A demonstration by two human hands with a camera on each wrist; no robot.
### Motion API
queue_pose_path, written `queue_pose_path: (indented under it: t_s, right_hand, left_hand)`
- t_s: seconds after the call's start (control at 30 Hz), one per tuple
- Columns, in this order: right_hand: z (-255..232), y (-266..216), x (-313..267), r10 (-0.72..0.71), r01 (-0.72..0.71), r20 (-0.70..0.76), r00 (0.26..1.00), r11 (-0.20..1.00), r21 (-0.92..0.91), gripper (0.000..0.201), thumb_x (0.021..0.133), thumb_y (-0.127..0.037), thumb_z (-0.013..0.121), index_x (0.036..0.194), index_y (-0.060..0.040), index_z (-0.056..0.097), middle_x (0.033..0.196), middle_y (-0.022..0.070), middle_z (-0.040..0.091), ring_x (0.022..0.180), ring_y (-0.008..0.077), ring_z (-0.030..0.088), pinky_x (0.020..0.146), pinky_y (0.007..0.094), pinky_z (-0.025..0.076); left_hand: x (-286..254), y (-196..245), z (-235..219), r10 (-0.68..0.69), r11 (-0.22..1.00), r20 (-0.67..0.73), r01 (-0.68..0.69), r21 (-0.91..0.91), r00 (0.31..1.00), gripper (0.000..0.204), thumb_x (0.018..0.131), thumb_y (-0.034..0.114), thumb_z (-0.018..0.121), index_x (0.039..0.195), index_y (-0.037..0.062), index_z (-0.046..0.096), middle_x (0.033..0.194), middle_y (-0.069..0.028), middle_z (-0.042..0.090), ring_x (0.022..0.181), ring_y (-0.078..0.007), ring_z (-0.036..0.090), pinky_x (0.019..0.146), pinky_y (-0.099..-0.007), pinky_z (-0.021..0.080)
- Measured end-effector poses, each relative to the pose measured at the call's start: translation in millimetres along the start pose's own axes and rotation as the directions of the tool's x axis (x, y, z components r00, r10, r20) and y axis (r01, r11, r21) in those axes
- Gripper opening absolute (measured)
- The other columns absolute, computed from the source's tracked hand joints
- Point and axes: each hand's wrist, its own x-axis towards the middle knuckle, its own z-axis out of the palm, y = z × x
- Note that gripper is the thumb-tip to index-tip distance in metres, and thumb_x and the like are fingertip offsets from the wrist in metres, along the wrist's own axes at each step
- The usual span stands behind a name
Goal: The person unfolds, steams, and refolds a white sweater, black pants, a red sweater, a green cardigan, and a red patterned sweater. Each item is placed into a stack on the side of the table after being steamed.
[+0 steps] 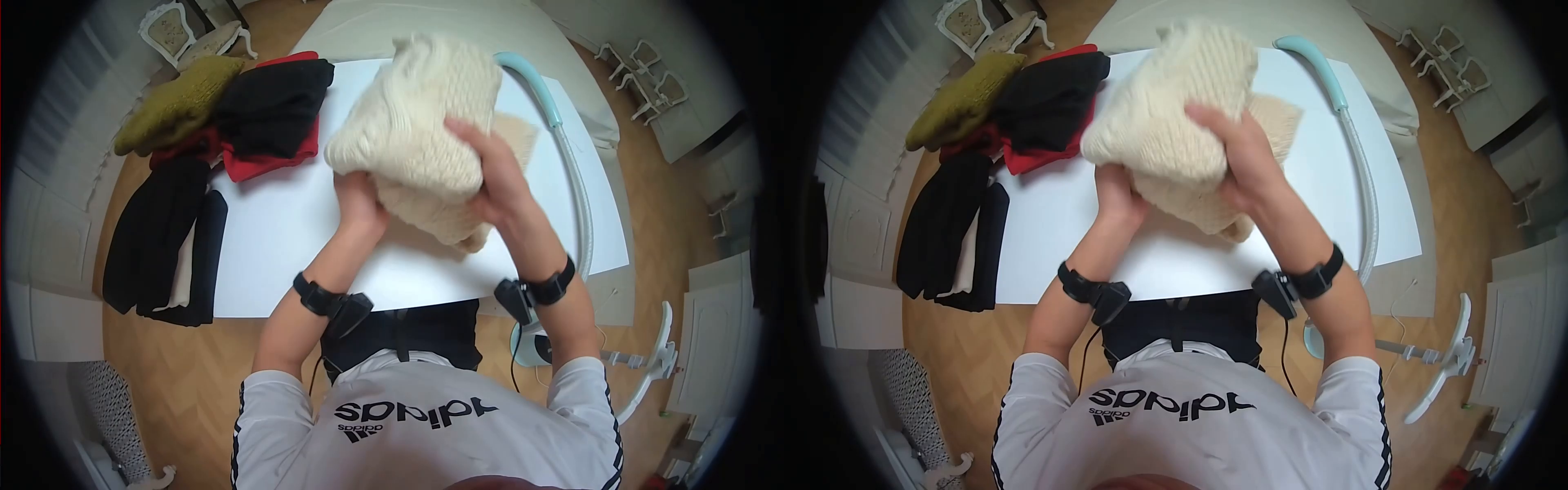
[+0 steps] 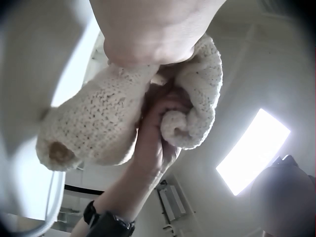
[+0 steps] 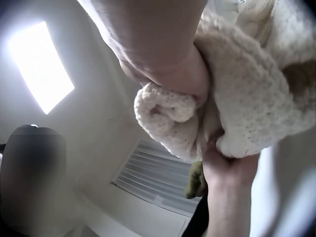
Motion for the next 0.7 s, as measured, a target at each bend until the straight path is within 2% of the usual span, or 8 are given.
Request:
queue_pose_path:
  t_s: [0.1,0.2,0.27,0.37,0.5,0.57,0.63,0.7]
  right_hand:
    - [-42.6,52.3,-31.9,0.058,-0.085,-0.196,0.979,0.987,-0.135,0.067,0.096,-0.012,0.069,0.150,0.0061,0.033,0.139,0.0241,0.054,0.124,0.0310,0.063,0.100,0.0425,0.059]
    - [-50.3,71.4,-60.1,-0.056,-0.019,-0.276,0.959,0.965,-0.262,0.083,0.095,-0.010,0.070,0.156,0.0027,0.015,0.147,0.0264,0.043,0.133,0.0329,0.055,0.104,0.0422,0.056]
    - [-47.5,71.1,-70.3,-0.085,0.002,-0.285,0.955,0.960,-0.281,0.086,0.095,-0.010,0.070,0.157,0.0028,0.012,0.148,0.0267,0.042,0.135,0.0327,0.053,0.107,0.0418,0.053]
    - [-46.7,62.2,-85.5,-0.225,0.052,-0.269,0.937,0.848,-0.527,0.094,0.094,-0.011,0.072,0.161,0.0017,0.006,0.150,0.0273,0.040,0.136,0.0323,0.051,0.111,0.0406,0.047]
    - [-64.9,51.1,-105.8,-0.528,0.214,0.013,0.849,0.322,-0.922,0.081,0.093,-0.016,0.073,0.157,0.0053,0.029,0.145,0.0321,0.044,0.134,0.0370,0.051,0.110,0.0428,0.045]
    - [-55.5,28.4,-117.0,-0.154,-0.336,-0.381,0.912,0.257,-0.906,0.064,0.093,-0.020,0.074,0.148,0.0005,0.050,0.138,0.0333,0.050,0.127,0.0398,0.056,0.103,0.0458,0.048]
    - [-68.6,27.3,-113.7,-0.432,-0.169,-0.135,0.892,-0.042,-0.985,0.053,0.094,-0.023,0.073,0.141,-0.0040,0.060,0.136,0.0299,0.054,0.117,0.0420,0.060,0.097,0.0469,0.051]
    - [-36.1,2.4,-85.1,-0.676,0.124,0.202,0.708,-0.162,-0.979,0.050,0.095,-0.024,0.070,0.141,-0.0045,0.061,0.140,0.0260,0.054,0.119,0.0441,0.060,0.099,0.0471,0.050]
  left_hand:
    - [-14.4,8.4,-67.2,0.097,0.895,0.051,-0.110,0.432,0.994,0.073,0.098,0.015,0.066,0.160,0.0121,0.029,0.153,-0.0175,0.045,0.139,-0.0316,0.049,0.116,-0.0415,0.041]
    - [-34.2,28.8,-68.7,0.201,0.380,0.319,-0.373,0.847,0.926,0.084,0.091,0.006,0.071,0.162,0.0108,0.028,0.153,-0.0249,0.042,0.141,-0.0395,0.045,0.117,-0.0450,0.037]
    - [-40.0,45.4,-59.8,0.237,-0.208,0.622,-0.586,0.783,0.746,0.083,0.084,-0.003,0.068,0.159,0.0180,0.040,0.155,-0.0265,0.041,0.141,-0.0451,0.043,0.116,-0.0535,0.035]
    - [-40.9,64.8,-46.5,-0.166,-0.484,0.826,-0.775,0.408,0.538,0.084,0.080,-0.011,0.061,0.156,0.0232,0.048,0.162,-0.0195,0.038,0.146,-0.0425,0.040,0.118,-0.0522,0.034]
    - [-44.2,64.2,-41.9,-0.367,-0.455,0.766,-0.820,0.347,0.528,0.080,0.078,-0.010,0.058,0.149,0.0275,0.056,0.164,-0.0138,0.039,0.147,-0.0408,0.040,0.119,-0.0553,0.034]
    - [-53.7,75.8,-25.2,-0.413,-0.464,0.721,-0.810,0.359,0.557,0.071,0.083,-0.005,0.057,0.148,0.0243,0.057,0.163,-0.0142,0.039,0.147,-0.0407,0.040,0.119,-0.0559,0.034]
    - [-54.0,87.6,-1.5,-0.465,-0.470,0.670,-0.803,0.367,0.579,0.063,0.088,-0.001,0.056,0.147,0.0212,0.058,0.163,-0.0146,0.040,0.148,-0.0405,0.039,0.119,-0.0564,0.035]
    - [-31.1,93.8,27.2,-0.376,-0.060,0.745,-0.817,0.574,0.551,0.051,0.096,0.009,0.056,0.146,0.0140,0.056,0.163,-0.0163,0.039,0.149,-0.0421,0.036,0.120,-0.0589,0.031]
